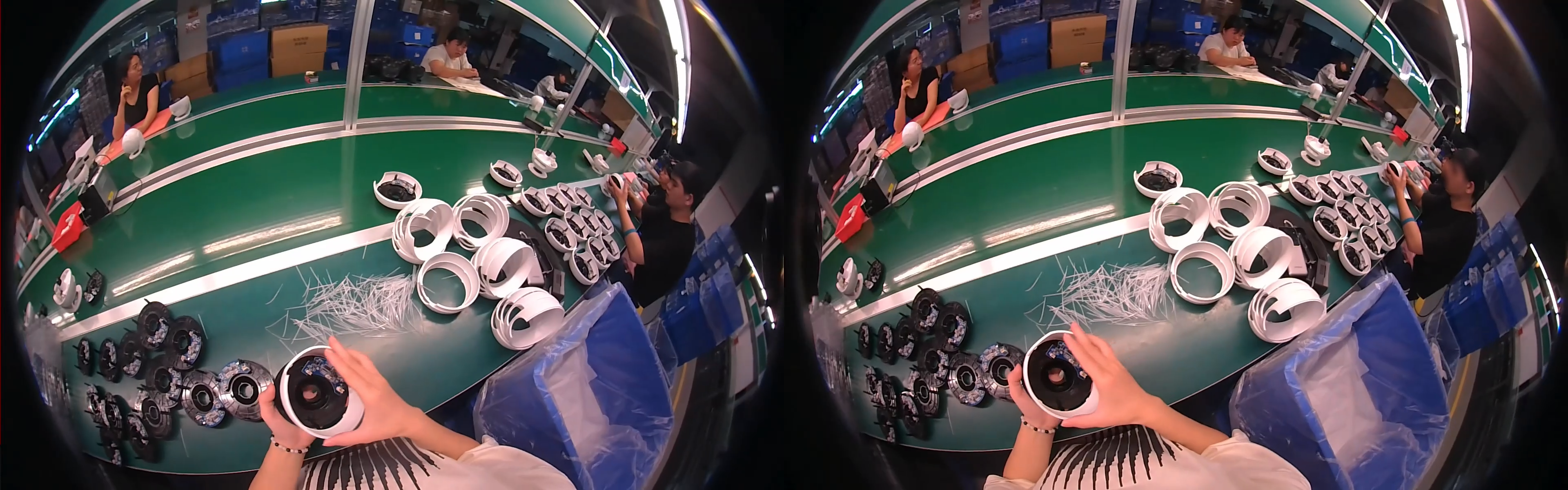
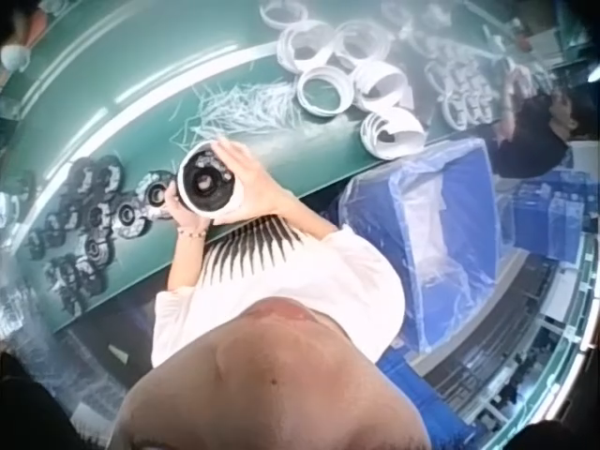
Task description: Manually assembling plastic housings and internal components of circular light fixtures on an assembly line.
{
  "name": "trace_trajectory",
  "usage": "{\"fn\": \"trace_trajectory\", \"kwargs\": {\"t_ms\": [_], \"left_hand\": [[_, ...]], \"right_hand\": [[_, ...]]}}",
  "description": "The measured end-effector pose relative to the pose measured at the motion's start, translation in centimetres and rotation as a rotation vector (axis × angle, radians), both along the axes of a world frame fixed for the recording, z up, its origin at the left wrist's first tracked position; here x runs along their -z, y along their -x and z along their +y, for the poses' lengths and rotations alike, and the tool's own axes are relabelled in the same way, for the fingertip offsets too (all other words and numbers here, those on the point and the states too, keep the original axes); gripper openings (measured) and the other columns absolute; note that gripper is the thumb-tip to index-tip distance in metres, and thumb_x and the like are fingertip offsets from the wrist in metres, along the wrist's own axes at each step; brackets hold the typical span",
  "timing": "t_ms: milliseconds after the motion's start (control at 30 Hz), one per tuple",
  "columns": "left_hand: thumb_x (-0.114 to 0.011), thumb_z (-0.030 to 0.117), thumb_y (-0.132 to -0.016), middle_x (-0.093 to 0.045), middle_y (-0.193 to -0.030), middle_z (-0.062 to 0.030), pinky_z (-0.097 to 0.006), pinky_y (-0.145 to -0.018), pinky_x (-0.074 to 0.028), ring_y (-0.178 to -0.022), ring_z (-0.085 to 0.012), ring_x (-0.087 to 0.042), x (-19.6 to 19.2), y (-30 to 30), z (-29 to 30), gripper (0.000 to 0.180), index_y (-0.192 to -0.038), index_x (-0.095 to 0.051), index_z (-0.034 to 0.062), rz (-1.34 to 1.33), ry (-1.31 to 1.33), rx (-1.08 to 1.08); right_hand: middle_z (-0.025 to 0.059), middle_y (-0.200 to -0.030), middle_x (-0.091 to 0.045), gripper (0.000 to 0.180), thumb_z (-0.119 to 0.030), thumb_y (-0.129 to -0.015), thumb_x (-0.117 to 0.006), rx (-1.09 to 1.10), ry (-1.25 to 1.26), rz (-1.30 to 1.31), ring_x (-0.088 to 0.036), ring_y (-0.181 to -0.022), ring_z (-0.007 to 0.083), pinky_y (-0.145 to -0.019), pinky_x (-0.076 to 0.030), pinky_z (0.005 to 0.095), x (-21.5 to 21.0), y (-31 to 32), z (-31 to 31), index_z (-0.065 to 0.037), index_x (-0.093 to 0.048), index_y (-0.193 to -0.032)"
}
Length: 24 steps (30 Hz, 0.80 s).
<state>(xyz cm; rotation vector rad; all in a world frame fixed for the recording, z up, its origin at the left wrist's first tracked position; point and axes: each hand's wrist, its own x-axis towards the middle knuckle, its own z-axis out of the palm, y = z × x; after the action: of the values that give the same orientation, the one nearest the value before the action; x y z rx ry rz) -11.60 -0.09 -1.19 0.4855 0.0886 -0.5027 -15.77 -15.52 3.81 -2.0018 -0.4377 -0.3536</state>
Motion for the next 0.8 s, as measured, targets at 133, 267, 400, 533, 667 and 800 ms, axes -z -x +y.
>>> {"fn": "trace_trajectory", "kwargs": {"t_ms": [133, 267, 400, 533, 667, 800], "left_hand": [[-0.038, 0.045, -0.075, -0.055, -0.105, -0.014, -0.038, -0.085, -0.042, -0.096, -0.0269, -0.052, 0.2, 0.3, -0.2, 0.056, -0.109, -0.05, 0.0013, -0.015, -0.016, -0.036], [-0.037, 0.046, -0.076, -0.054, -0.105, -0.0147, -0.04, -0.084, -0.043, -0.095, -0.0273, -0.053, 0.3, -0.1, -0.8, 0.057, -0.109, -0.049, 0.0009, -0.014, 0.079, -0.047], [-0.032, 0.046, -0.078, -0.052, -0.109, -0.0152, -0.04, -0.086, -0.042, -0.099, -0.0274, -0.051, -1.1, -0.1, -1.8, 0.059, -0.115, -0.045, 0.0014, -0.07, 0.098, -0.016], [-0.028, 0.043, -0.083, -0.052, -0.111, -0.0137, -0.037, -0.087, -0.042, -0.101, -0.025, -0.051, -3.2, 0.6, -3.1, 0.055, -0.114, -0.046, 0.0011, -0.137, 0.068, -0.093], [-0.027, 0.058, -0.082, -0.049, -0.116, -0.014, -0.037, -0.09, -0.04, -0.105, -0.0262, -0.049, -2.4, 0.5, -2.0, 0.07, -0.119, -0.041, 0.0007, -0.14, 0.038, -0.031], [-0.025, 0.067, -0.078, -0.047, -0.119, -0.0134, -0.037, -0.091, -0.039, -0.106, -0.0249, -0.048, -1.5, 0.7, -1.3, 0.081, -0.123, -0.037, 0.0005, -0.148, 0.023, 0.009]], "right_hand": [[0.0243, -0.136, -0.019, 0.104, -0.032, -0.05, -0.08, 0.032, 0.014, -0.04, -0.027, -0.12, 0.0407, -0.096, -0.026, 0.0436, -0.1, 0.2, 0.3, -0.001, -0.023, -0.131], [0.0239, -0.136, -0.019, 0.102, -0.03, -0.05, -0.08, -0.006, -0.06, -0.059, -0.026, -0.121, 0.0399, -0.097, -0.026, 0.0442, -0.3, -0.1, -0.5, -0.001, -0.025, -0.131], [0.0243, -0.136, -0.019, 0.1, -0.029, -0.05, -0.079, 0.004, -0.019, -0.079, -0.025, -0.121, 0.0407, -0.097, -0.025, 0.0456, -0.5, -0.3, -0.5, -0.002, -0.027, -0.13], [0.0256, -0.134, -0.019, 0.099, -0.03, -0.05, -0.079, 0.064, 0.074, -0.141, -0.024, -0.12, 0.0427, -0.096, -0.025, 0.0472, 0.0, -0.5, 0.5, -0.001, -0.026, -0.129], [0.025, -0.133, -0.02, 0.103, -0.032, -0.049, -0.079, 0.088, 0.088, -0.101, -0.025, -0.12, 0.0428, -0.096, -0.024, 0.0477, 0.1, 0.1, 0.6, 0.0, -0.023, -0.129], [0.0249, -0.133, -0.02, 0.106, -0.036, -0.049, -0.078, 0.02, 0.149, -0.071, -0.025, -0.12, 0.0417, -0.097, -0.024, 0.046, -0.2, -0.4, 0.3, 0.004, -0.021, -0.129]]}}
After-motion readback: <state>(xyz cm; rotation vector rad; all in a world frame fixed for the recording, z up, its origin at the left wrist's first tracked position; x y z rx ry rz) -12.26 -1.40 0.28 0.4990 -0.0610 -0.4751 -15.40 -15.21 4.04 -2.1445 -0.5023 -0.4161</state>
